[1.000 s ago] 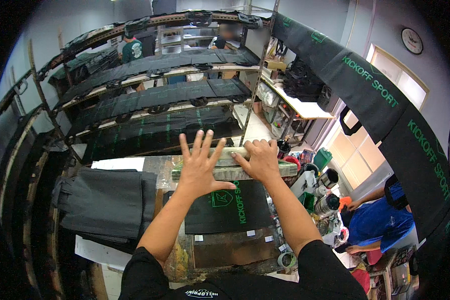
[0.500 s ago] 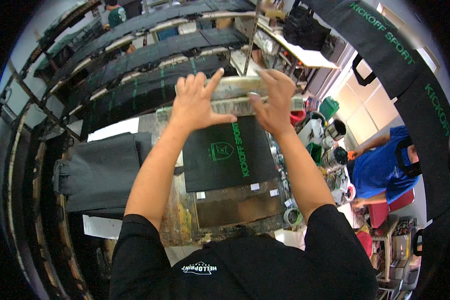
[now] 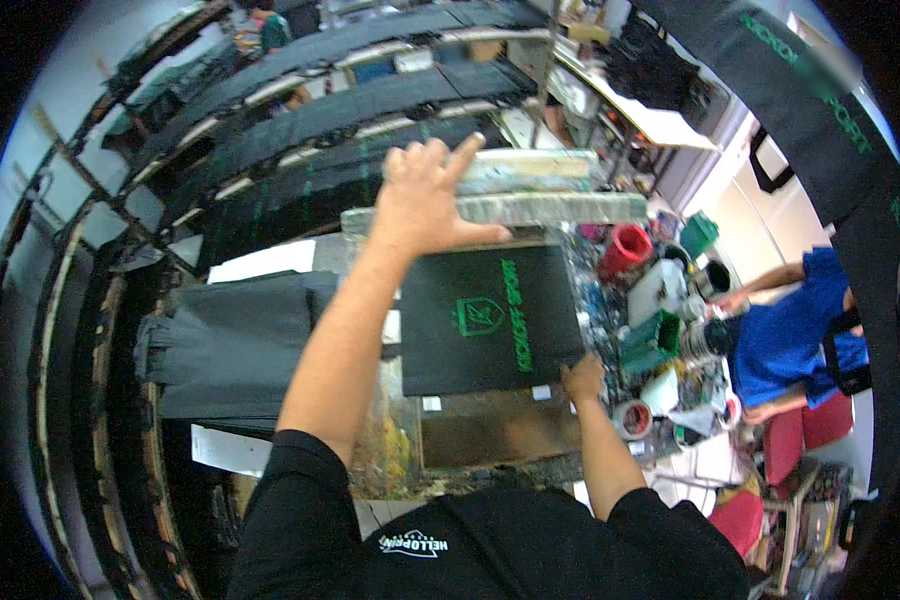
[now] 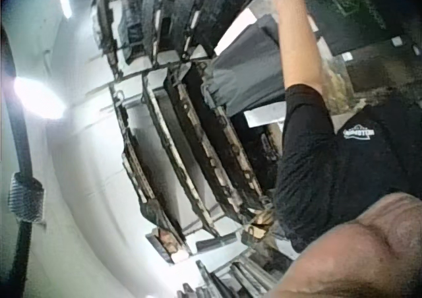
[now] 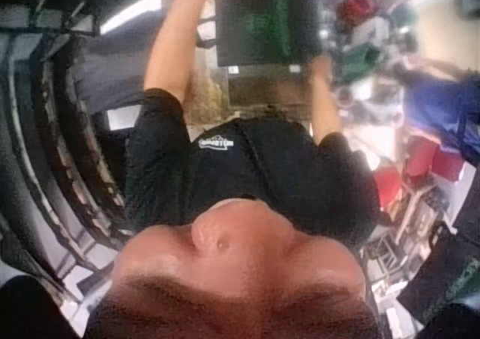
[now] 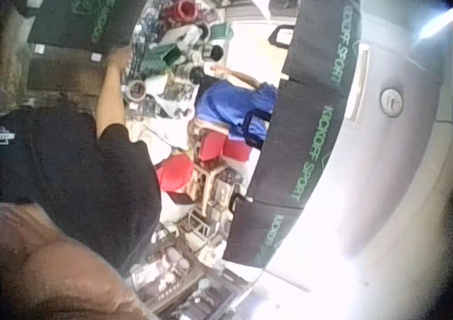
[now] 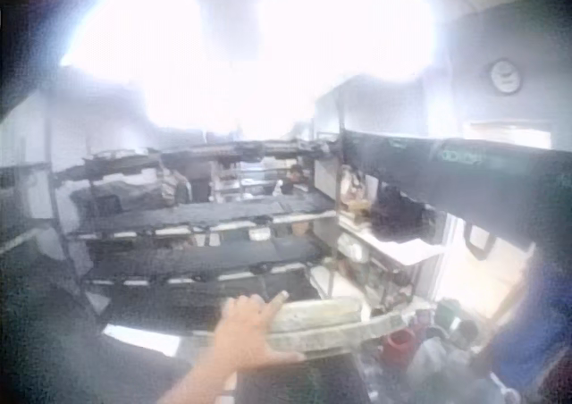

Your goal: The person performs screen printing on black tote bags using a green ink screen and a squeegee. They repeatedly place a bag on the table, pull ink across the screen, lift the frame to reveal the print, and hand the finished bag to a colleague. The colleague then hangs the printed bags on a drying rack in the background.

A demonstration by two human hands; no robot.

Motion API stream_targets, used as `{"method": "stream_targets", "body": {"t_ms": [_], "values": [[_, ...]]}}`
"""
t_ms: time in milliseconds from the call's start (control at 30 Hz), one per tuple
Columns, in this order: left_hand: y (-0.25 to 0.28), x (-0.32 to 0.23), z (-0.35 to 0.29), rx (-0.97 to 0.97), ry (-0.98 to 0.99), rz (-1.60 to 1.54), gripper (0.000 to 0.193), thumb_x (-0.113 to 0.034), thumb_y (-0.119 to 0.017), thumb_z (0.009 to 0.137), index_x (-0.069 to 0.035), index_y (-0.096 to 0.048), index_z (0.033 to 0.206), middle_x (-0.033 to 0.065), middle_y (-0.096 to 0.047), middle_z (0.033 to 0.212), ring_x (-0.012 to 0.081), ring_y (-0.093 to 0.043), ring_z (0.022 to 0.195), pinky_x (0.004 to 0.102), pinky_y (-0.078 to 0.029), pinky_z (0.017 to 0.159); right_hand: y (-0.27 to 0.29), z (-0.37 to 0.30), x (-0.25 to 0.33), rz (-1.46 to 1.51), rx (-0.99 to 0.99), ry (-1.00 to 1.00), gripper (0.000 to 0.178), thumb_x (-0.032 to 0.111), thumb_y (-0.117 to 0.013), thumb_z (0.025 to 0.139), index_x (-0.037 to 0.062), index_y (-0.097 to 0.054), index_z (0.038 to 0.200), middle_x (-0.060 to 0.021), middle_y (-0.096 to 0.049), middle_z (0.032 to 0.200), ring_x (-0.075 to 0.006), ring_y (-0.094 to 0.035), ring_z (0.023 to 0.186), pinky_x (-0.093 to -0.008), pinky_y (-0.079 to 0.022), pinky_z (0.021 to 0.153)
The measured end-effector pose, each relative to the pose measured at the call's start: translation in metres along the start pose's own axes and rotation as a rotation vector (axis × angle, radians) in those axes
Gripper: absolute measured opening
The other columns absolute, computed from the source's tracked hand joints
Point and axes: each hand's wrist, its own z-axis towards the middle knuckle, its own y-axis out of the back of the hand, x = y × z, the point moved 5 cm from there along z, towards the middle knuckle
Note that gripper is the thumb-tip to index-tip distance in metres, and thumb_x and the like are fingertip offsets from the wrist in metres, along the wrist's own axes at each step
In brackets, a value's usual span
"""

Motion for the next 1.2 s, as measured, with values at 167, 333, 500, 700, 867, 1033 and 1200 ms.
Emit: {"method": "stream_targets", "body": {"t_ms": [167, 333, 500, 700, 867, 1033, 1200], "values": [[0.005, -0.005, -0.004, 0.042, 0.009, -0.033, 0.128, -0.095, -0.071, 0.062, -0.015, -0.049, 0.160, 0.0175, -0.059, 0.114, 0.0338, -0.053, 0.106, 0.0484, -0.038, 0.100, 0.010, 0.008, -0.001, 0.114, 0.070, 0.021, 0.072, 0.031, -0.092, 0.080, 0.0080, -0.060, 0.140, -0.0209, -0.068, 0.136, -0.0417, -0.063, 0.129, -0.0529, -0.055, 0.105], [0.007, -0.005, -0.002, 0.025, 0.018, -0.005, 0.127, -0.094, -0.070, 0.063, -0.015, -0.048, 0.160, 0.0155, -0.057, 0.115, 0.0322, -0.051, 0.111, 0.0460, -0.035, 0.103, 0.006, 0.020, 0.007, 0.445, -0.240, 0.335, 0.049, 0.014, -0.085, 0.082, 0.0025, -0.069, 0.127, -0.0267, -0.074, 0.120, -0.0441, -0.071, 0.113, -0.0504, -0.056, 0.099], [0.008, -0.007, 0.004, 0.035, 0.013, -0.004, 0.128, -0.095, -0.070, 0.063, -0.015, -0.048, 0.161, 0.0145, -0.056, 0.115, 0.0313, -0.051, 0.110, 0.0458, -0.034, 0.102, 0.051, 0.010, 0.045, 0.705, -0.341, 0.550, 0.035, 0.011, -0.080, 0.088, -0.0027, -0.071, 0.119, -0.0273, -0.076, 0.110, -0.0430, -0.074, 0.103, -0.0461, -0.056, 0.093], [0.001, 0.001, 0.001, 0.095, 0.025, 0.017, 0.130, -0.097, -0.068, 0.062, -0.015, -0.047, 0.162, 0.0152, -0.058, 0.117, 0.0310, -0.053, 0.115, 0.0471, -0.036, 0.103, 0.231, -0.068, 0.028, 1.105, -0.065, 0.407, 0.051, 0.017, -0.081, 0.090, -0.0074, -0.067, 0.132, -0.0217, -0.071, 0.131, -0.0313, -0.069, 0.117, -0.0400, -0.054, 0.102], [-0.004, 0.002, 0.006, 0.082, 0.032, 0.001, 0.129, -0.097, -0.068, 0.063, -0.017, -0.047, 0.162, 0.0196, -0.059, 0.132, 0.0363, -0.054, 0.126, 0.0538, -0.035, 0.113, 0.387, -0.112, -0.137, 1.395, -0.124, 0.327, 0.068, 0.007, -0.077, 0.088, 0.0010, -0.052, 0.152, -0.0121, -0.071, 0.126, -0.0222, -0.070, 0.105, -0.0321, -0.058, 0.079], [-0.004, 0.000, 0.010, 0.021, -0.004, 0.027, 0.122, -0.088, -0.076, 0.064, -0.016, -0.050, 0.159, 0.0180, -0.060, 0.125, 0.0365, -0.055, 0.123, 0.0515, -0.040, 0.106, 0.462, -0.185, -0.327, 1.579, -0.421, 0.258, 0.056, 0.014, -0.073, 0.093, 0.0024, -0.060, 0.146, -0.0126, -0.068, 0.137, -0.0303, -0.064, 0.125, -0.0411, -0.051, 0.108], [0.002, -0.001, 0.009, 0.071, 0.015, 0.034, 0.124, -0.091, -0.073, 0.063, -0.016, -0.049, 0.160, 0.0167, -0.059, 0.126, 0.0339, -0.055, 0.123, 0.0494, -0.037, 0.109, 0.489, -0.250, -0.519, 1.315, -0.722, 0.040, 0.058, 0.013, -0.074, 0.090, 0.0028, -0.061, 0.145, -0.0119, -0.069, 0.133, -0.0280, -0.065, 0.117, -0.0391, -0.054, 0.097]]}}
